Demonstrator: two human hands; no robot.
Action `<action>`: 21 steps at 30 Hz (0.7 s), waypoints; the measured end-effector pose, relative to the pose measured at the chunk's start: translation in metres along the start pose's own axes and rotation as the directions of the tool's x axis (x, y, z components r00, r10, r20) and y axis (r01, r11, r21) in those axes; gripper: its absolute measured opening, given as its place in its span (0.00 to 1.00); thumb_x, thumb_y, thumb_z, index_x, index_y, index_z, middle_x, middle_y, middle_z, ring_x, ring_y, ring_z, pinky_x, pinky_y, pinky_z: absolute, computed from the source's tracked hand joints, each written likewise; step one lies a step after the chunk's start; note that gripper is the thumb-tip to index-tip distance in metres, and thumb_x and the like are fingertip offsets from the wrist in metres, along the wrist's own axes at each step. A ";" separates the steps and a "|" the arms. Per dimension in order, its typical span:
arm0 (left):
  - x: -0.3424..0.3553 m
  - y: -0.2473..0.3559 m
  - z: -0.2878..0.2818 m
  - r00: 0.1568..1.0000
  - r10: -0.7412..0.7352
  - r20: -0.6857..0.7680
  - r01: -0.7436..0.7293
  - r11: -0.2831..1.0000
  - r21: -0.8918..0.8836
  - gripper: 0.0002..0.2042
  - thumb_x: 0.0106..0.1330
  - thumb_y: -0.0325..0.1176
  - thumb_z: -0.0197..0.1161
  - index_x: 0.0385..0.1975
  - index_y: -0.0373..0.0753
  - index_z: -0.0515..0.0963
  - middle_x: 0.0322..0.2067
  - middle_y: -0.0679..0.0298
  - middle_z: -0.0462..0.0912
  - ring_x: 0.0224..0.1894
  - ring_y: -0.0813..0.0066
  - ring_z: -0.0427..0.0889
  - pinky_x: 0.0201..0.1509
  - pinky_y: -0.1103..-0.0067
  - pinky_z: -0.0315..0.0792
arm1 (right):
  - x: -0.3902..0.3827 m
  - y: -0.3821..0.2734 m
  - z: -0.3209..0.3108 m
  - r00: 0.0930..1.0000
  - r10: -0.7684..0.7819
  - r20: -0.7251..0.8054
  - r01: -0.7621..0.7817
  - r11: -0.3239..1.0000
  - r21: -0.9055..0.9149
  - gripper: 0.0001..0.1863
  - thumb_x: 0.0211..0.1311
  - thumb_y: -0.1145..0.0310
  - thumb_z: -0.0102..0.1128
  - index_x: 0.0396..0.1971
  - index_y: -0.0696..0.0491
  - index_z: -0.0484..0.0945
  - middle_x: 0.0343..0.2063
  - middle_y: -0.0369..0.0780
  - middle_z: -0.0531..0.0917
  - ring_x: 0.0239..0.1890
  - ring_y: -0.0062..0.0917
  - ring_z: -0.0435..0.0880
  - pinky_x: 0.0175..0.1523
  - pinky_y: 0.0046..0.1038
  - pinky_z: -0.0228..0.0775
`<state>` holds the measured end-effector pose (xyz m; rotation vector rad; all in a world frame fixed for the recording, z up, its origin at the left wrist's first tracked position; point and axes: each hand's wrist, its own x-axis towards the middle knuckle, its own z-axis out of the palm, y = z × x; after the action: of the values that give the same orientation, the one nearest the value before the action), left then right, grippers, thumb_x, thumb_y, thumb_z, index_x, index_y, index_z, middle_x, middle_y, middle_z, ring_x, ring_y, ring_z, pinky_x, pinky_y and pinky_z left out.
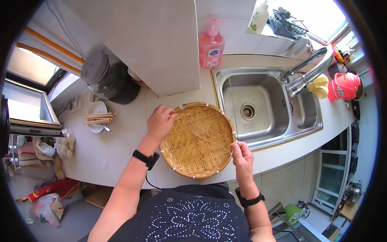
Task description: The person is using a thin wire to secure the rim of a circular bamboo sieve, threading the wire through the mesh and twisting it by hand to repair the structure.
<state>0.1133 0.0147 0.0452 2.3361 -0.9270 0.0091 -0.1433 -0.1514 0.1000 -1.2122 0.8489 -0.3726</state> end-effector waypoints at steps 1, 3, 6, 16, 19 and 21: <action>0.002 -0.003 0.010 0.998 0.067 0.009 -0.068 0.991 0.114 0.05 0.56 0.34 0.67 0.27 0.43 0.79 0.36 0.63 0.77 0.41 0.63 0.78 0.42 0.68 0.72 | 0.003 0.003 0.002 1.000 0.019 -0.015 -0.018 0.998 0.053 0.08 0.71 0.64 0.54 0.35 0.52 0.77 0.18 0.24 0.67 0.18 0.06 0.57 0.22 0.14 0.47; 0.005 -0.012 0.029 0.979 0.196 0.048 -0.201 0.920 0.335 0.06 0.55 0.35 0.67 0.25 0.43 0.78 0.34 0.63 0.76 0.39 0.63 0.78 0.39 0.68 0.71 | 0.004 0.006 0.008 0.999 0.027 0.024 -0.029 0.995 0.092 0.08 0.71 0.64 0.54 0.34 0.51 0.77 0.18 0.24 0.67 0.18 0.06 0.58 0.22 0.14 0.47; 0.006 -0.032 0.045 0.971 0.222 0.083 -0.235 0.860 0.452 0.05 0.55 0.34 0.66 0.26 0.43 0.77 0.32 0.64 0.74 0.38 0.64 0.77 0.38 0.68 0.70 | 0.002 0.010 0.020 0.998 0.051 0.047 -0.051 0.999 0.001 0.09 0.72 0.63 0.53 0.35 0.52 0.76 0.18 0.24 0.66 0.18 0.07 0.58 0.22 0.14 0.47; -0.067 0.073 -0.034 0.788 0.277 0.550 -0.381 0.921 0.081 0.13 0.61 0.41 0.65 0.43 0.47 0.77 0.52 0.59 0.77 0.22 0.59 0.83 0.23 0.68 0.75 | 0.006 0.020 0.028 0.982 0.151 0.115 -0.144 0.987 -0.068 0.10 0.74 0.65 0.47 0.43 0.54 0.76 0.17 0.29 0.70 0.16 0.09 0.63 0.21 0.16 0.55; -0.048 0.077 -0.072 0.872 0.267 0.410 -0.350 0.926 0.141 0.17 0.59 0.43 0.66 0.46 0.47 0.76 0.51 0.58 0.77 0.19 0.60 0.82 0.20 0.71 0.75 | -0.003 0.018 0.014 0.961 0.228 0.155 -0.158 0.916 -0.368 0.12 0.73 0.65 0.48 0.44 0.55 0.78 0.15 0.30 0.72 0.14 0.11 0.65 0.20 0.17 0.57; -0.019 0.050 -0.076 0.966 0.219 0.138 -0.252 0.920 0.299 0.18 0.58 0.43 0.67 0.46 0.44 0.76 0.48 0.58 0.78 0.24 0.61 0.83 0.23 0.72 0.76 | -0.007 0.027 0.012 0.976 0.158 0.151 -0.085 0.912 -0.401 0.12 0.72 0.65 0.50 0.42 0.55 0.81 0.15 0.31 0.73 0.17 0.11 0.67 0.22 0.18 0.60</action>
<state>0.0839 0.0401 0.1293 2.5154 -1.3405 0.1482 -0.1441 -0.1298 0.0789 -1.5298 0.8606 0.0165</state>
